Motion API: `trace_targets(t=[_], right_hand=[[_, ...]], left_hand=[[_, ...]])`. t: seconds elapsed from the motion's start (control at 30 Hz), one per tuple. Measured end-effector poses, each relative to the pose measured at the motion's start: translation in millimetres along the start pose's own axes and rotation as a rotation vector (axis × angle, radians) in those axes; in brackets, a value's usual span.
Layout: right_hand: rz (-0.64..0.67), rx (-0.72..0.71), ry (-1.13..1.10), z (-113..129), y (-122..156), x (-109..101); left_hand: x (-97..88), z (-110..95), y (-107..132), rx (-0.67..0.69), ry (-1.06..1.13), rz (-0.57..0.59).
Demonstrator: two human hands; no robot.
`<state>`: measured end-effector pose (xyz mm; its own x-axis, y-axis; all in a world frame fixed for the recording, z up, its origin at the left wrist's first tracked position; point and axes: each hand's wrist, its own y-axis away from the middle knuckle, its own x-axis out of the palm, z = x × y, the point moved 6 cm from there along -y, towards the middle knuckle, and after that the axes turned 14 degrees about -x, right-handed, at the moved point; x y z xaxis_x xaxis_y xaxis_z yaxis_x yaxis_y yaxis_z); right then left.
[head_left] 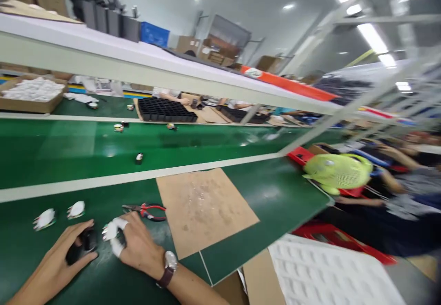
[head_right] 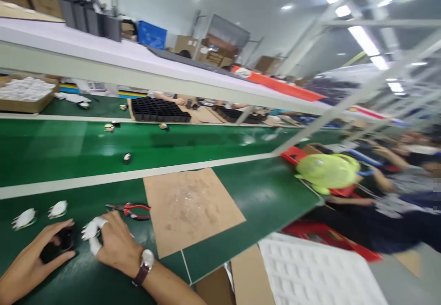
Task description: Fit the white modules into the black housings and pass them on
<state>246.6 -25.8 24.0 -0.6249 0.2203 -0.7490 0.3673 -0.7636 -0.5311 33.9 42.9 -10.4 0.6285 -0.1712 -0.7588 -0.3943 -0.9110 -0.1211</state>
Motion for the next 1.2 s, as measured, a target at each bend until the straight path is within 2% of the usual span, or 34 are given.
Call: trace_targets(t=[0.07, 0.13, 0.27, 0.37, 0.5, 0.7, 1.2], right_hand=[[-0.121, -0.009, -0.056, 6.7, 1.2, -14.1], [-0.176, -0.031, -0.092, 12.1, 1.3, -23.5], [-0.127, -0.107, -0.116, 22.9, -3.6, -26.7], [-0.083, -0.157, -0.085, 33.4, -9.2, -24.6], [-0.067, -0.171, -0.055, 40.1, -16.7, -23.1], [-0.032, -0.182, -0.061, 37.9, -20.0, -22.3], [-0.011, -0.254, 0.027, 36.7, -17.1, -12.7]], left_hand=[[-0.2, -5.4, 1.9, -0.014, 0.054, 0.062], [-1.1, -10.9, 4.0, -0.029, 0.092, 0.116], [-0.6, -13.9, 7.1, -0.108, 0.125, 0.228], [-0.5, -15.9, 10.1, -0.148, 0.144, 0.266], [-0.9, -20.4, 12.3, -0.128, 0.165, 0.255], [-0.4, -21.4, 13.9, -0.138, 0.233, 0.194], [-3.4, -32.8, 17.8, -0.025, 0.178, 0.252]])
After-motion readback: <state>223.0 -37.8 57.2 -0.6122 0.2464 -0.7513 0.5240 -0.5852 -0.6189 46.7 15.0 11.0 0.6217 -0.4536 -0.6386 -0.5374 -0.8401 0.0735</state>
